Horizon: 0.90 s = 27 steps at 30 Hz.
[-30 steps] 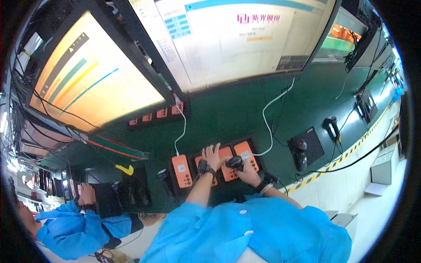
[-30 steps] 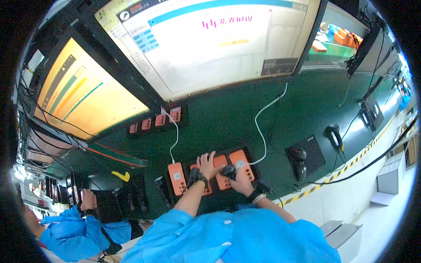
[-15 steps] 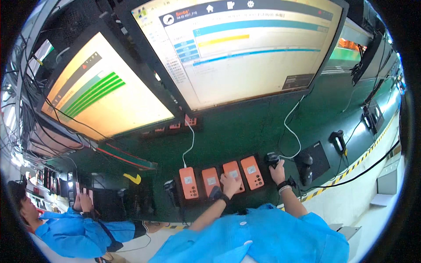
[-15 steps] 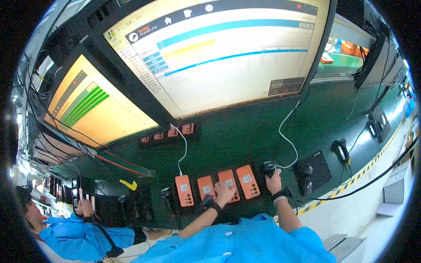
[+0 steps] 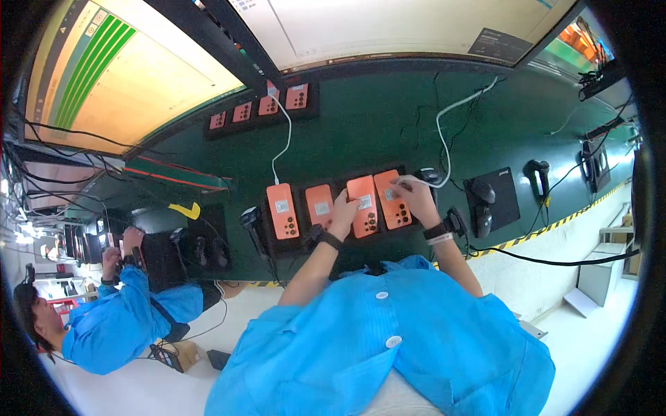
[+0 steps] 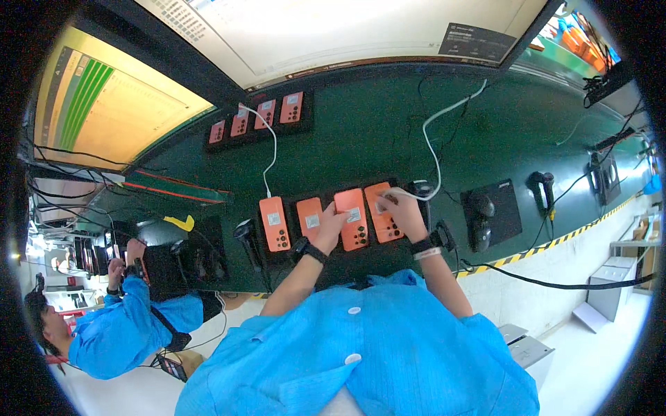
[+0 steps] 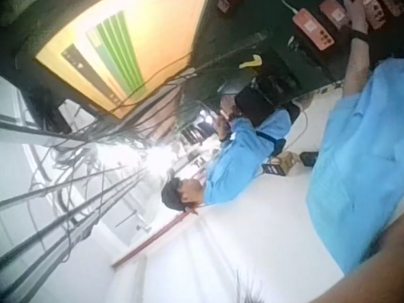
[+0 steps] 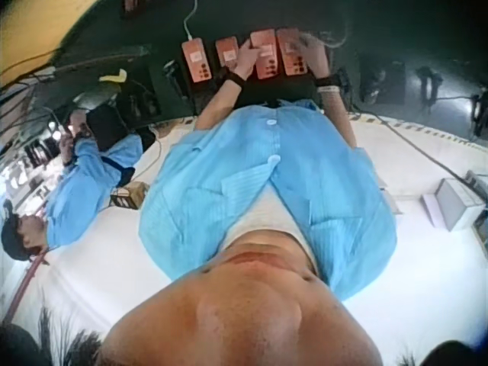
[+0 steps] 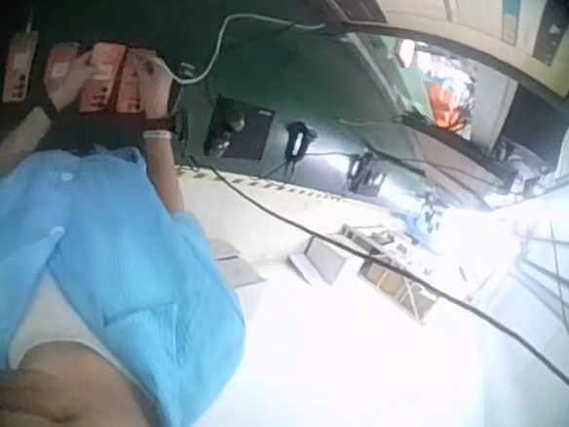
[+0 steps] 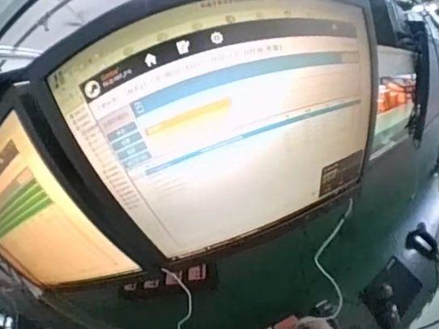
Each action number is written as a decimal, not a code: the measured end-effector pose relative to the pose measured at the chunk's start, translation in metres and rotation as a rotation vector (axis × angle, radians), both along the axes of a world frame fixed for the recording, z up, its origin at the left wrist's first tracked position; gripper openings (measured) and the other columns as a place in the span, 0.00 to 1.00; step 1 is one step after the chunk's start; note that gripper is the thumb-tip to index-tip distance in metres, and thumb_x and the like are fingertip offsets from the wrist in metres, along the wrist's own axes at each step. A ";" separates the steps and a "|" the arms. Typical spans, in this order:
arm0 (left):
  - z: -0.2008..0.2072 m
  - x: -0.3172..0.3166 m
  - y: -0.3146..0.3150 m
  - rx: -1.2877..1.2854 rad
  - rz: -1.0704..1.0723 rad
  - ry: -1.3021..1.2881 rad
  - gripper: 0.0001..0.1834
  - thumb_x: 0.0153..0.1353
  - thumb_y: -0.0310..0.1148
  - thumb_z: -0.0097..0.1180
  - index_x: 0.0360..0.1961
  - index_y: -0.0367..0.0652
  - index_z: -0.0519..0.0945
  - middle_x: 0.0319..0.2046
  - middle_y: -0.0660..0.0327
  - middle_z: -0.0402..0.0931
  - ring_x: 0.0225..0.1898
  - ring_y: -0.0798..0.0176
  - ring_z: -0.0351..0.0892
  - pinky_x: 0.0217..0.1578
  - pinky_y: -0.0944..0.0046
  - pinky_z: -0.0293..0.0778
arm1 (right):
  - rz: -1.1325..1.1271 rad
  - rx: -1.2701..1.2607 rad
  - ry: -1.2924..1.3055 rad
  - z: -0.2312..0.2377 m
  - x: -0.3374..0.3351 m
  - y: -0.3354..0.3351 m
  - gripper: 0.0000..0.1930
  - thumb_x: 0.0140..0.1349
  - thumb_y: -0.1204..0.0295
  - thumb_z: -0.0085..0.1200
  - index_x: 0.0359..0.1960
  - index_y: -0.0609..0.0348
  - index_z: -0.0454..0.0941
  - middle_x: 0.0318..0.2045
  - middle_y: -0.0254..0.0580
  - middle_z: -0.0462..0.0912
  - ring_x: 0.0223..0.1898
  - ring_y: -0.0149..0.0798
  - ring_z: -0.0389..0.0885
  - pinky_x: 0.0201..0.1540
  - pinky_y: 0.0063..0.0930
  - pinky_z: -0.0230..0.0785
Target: Testing handheld electronic devices by connecting cables and using a barcode scanner at a manufacturing workstation.
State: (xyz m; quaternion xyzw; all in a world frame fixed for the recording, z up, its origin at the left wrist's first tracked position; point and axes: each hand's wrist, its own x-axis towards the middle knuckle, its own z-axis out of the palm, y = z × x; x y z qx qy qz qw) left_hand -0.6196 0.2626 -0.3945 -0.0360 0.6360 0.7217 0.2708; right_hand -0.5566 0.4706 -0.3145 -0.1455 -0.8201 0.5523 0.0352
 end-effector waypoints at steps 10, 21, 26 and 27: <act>0.050 0.028 -0.024 0.022 -0.165 0.155 0.15 0.60 0.28 0.58 0.49 0.39 0.75 0.43 0.63 0.79 0.45 0.69 0.76 0.48 0.67 0.71 | 0.318 0.012 0.047 0.033 -0.034 -0.046 0.10 0.60 0.69 0.55 0.35 0.65 0.81 0.27 0.43 0.82 0.29 0.31 0.78 0.33 0.25 0.68; 0.037 0.028 -0.025 0.069 -0.186 0.157 0.13 0.61 0.27 0.57 0.48 0.39 0.76 0.43 0.64 0.79 0.45 0.71 0.76 0.48 0.68 0.71 | 0.401 0.104 0.007 0.042 -0.039 -0.050 0.13 0.59 0.63 0.53 0.32 0.61 0.82 0.30 0.49 0.82 0.35 0.48 0.80 0.39 0.35 0.70; 0.034 0.022 -0.025 0.064 -0.201 0.187 0.14 0.61 0.27 0.57 0.48 0.39 0.75 0.44 0.63 0.78 0.47 0.71 0.75 0.49 0.68 0.70 | 0.437 0.091 0.080 0.030 -0.043 -0.052 0.13 0.58 0.63 0.54 0.33 0.61 0.81 0.28 0.47 0.81 0.33 0.45 0.80 0.38 0.34 0.70; 0.029 0.021 -0.027 0.091 -0.192 0.167 0.14 0.62 0.27 0.57 0.48 0.38 0.75 0.44 0.63 0.78 0.47 0.70 0.75 0.50 0.67 0.70 | 0.445 0.096 0.085 0.030 -0.044 -0.053 0.13 0.58 0.63 0.54 0.33 0.61 0.81 0.28 0.47 0.81 0.33 0.45 0.80 0.38 0.34 0.70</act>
